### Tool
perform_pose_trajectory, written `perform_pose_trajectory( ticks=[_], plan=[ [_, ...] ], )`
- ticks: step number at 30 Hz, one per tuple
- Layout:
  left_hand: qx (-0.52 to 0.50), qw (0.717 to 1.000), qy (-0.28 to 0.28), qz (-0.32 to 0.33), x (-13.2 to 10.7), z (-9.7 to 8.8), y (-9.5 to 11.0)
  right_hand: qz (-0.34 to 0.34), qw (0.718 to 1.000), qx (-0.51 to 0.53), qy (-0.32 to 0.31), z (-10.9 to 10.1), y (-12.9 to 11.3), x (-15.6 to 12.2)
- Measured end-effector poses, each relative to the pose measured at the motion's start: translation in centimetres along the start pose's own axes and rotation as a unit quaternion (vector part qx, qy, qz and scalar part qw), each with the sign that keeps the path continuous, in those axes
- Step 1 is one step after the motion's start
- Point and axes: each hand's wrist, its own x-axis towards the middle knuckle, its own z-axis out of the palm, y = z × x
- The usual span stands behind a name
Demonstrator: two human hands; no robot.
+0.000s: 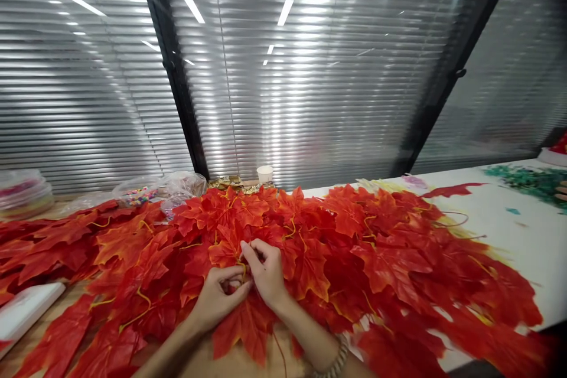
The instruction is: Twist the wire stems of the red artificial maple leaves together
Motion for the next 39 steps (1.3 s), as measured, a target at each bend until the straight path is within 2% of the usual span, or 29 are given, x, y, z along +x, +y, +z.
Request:
perform_pose_trajectory(
  ticks=[8, 14, 19, 24, 31, 35, 39],
  plan=[
    [0.008, 1.0, -0.021, -0.02, -0.16, 0.16, -0.15, -0.007, 1.0, -0.007, -0.025, 0.6, 0.4, -0.42],
    [0.04, 0.999, 0.009, -0.002, -0.5, 0.59, -0.45, -0.048, 0.993, -0.089, -0.061, 0.38, -0.5, -0.67],
    [0.083, 0.996, 0.008, 0.009, -0.35, 0.4, -0.19, -0.034, 0.994, -0.091, -0.051, 0.19, -0.13, -0.37],
    [0.13, 0.99, 0.012, 0.06, -0.21, 0.05, 0.02, -0.017, 0.998, -0.058, -0.029, 0.19, 0.12, -0.31],
    [0.155, 0.976, 0.095, 0.12, 0.07, -0.32, 0.22, 0.015, 1.0, -0.01, -0.008, 0.01, -0.38, -0.29],
    [0.186, 0.965, 0.108, 0.147, -0.03, -0.31, 0.5, 0.001, 0.999, -0.042, -0.012, -0.15, -0.17, -0.21],
    [0.207, 0.959, 0.09, 0.169, -0.18, -0.12, 0.48, -0.014, 0.997, -0.081, -0.01, -0.22, 0.22, -0.1]
  ],
)
